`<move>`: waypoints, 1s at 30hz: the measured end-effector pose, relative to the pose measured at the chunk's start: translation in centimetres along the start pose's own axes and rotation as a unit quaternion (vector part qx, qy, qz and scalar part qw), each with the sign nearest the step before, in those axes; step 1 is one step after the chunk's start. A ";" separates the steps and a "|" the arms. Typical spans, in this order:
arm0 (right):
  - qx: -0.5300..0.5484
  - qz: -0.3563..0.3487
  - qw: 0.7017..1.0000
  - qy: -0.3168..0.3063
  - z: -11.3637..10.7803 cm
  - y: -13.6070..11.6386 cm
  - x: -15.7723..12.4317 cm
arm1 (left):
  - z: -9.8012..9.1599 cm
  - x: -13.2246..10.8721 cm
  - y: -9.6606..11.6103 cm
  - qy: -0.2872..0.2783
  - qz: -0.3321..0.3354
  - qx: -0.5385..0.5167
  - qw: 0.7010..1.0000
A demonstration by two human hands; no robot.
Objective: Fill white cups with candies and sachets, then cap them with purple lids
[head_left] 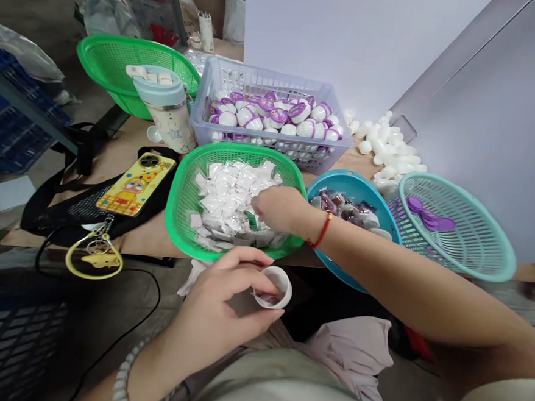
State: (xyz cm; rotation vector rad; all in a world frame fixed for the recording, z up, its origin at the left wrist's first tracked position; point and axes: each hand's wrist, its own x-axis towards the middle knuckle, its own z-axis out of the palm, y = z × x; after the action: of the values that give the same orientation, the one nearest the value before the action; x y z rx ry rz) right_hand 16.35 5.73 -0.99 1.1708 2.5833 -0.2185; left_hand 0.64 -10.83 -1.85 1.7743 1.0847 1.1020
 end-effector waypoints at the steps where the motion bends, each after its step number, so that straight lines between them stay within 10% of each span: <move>1: 0.007 0.011 1.000 0.026 -0.6 0.3 -1.0 | -0.1 -0.1 -0.1 0.007 0.000 0.011 1.000; 4: 0.153 0.026 0.972 0.176 -2.1 0.3 -5.1 | -0.3 0.0 -0.2 0.023 0.008 0.038 0.999; 6: 0.340 -0.007 0.902 0.265 -2.4 -0.4 -8.4 | -0.2 0.4 0.0 0.028 0.012 0.052 0.998; 10: 0.504 -0.082 0.802 0.309 -0.8 -2.9 -13.3 | 0.3 1.3 0.8 0.003 0.006 0.062 0.998; 17: 0.323 -0.152 0.847 0.394 1.4 -3.6 -15.8 | 1.7 2.3 2.0 -0.019 0.042 0.087 0.995; 25: 0.413 -0.057 0.864 0.282 1.0 -1.2 -18.0 | 3.6 1.4 0.9 -0.002 0.169 0.135 0.976; 30: 0.454 -0.129 0.844 0.256 1.8 1.5 -19.7 | 4.4 1.8 0.9 -0.015 0.208 0.147 0.967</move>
State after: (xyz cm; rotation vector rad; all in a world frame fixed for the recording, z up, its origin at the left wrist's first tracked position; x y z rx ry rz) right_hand 30.13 -7.73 3.76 1.2345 3.1989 -1.5195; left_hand 5.43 -10.24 -2.05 2.3234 0.9140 1.1962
